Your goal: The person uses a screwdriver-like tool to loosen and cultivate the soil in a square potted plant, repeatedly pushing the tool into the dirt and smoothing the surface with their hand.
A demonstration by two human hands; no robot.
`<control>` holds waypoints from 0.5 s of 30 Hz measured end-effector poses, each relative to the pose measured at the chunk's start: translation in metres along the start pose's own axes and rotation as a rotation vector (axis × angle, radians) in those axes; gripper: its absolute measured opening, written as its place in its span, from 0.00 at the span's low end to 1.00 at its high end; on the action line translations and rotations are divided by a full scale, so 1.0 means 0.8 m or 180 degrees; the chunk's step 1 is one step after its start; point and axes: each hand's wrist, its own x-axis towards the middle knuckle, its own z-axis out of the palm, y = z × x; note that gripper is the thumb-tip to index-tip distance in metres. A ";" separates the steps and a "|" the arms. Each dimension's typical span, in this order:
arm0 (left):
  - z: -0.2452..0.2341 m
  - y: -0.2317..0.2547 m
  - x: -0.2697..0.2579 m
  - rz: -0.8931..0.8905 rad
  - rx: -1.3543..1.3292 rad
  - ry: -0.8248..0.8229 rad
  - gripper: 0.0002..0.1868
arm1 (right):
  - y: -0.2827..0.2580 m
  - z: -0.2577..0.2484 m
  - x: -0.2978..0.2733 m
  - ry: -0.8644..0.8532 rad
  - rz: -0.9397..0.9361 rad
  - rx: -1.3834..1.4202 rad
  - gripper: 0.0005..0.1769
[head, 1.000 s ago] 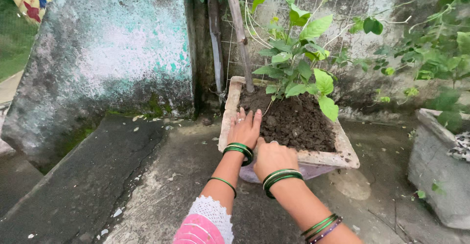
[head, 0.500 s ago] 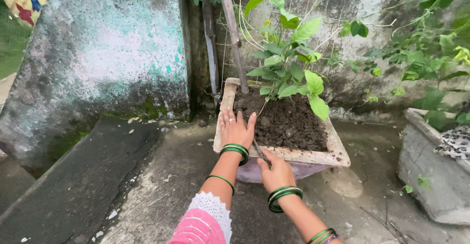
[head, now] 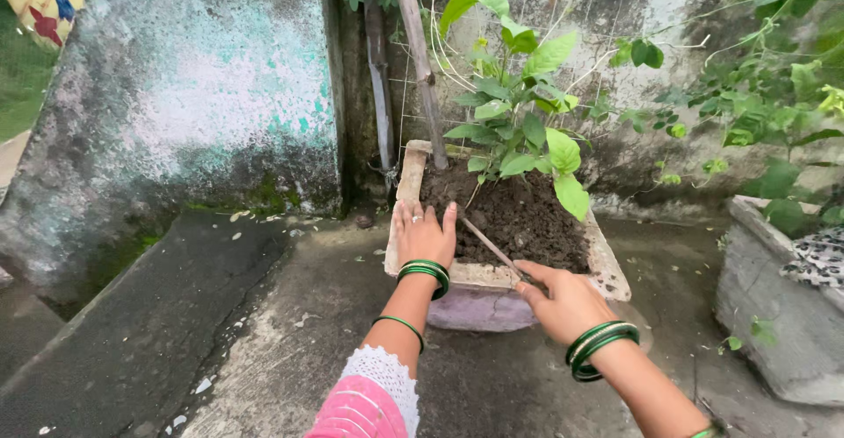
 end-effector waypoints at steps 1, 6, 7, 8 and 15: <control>-0.001 0.001 -0.001 -0.0002 0.0006 0.0002 0.42 | -0.007 -0.011 -0.004 -0.0203 0.0265 -0.0244 0.27; 0.004 0.003 -0.004 0.0335 0.0153 -0.0259 0.44 | -0.054 -0.024 -0.016 -0.0379 0.0076 -0.0683 0.24; 0.005 0.003 -0.004 0.0335 0.0159 -0.0257 0.44 | -0.064 -0.024 -0.016 -0.0448 0.0187 -0.0827 0.25; 0.007 0.003 -0.004 0.0321 0.0118 -0.0183 0.44 | -0.074 -0.024 -0.015 -0.0517 0.0299 -0.0971 0.25; 0.016 -0.006 0.002 0.0202 0.0032 0.0108 0.41 | -0.099 0.003 0.014 -0.0440 -0.0117 -0.1519 0.22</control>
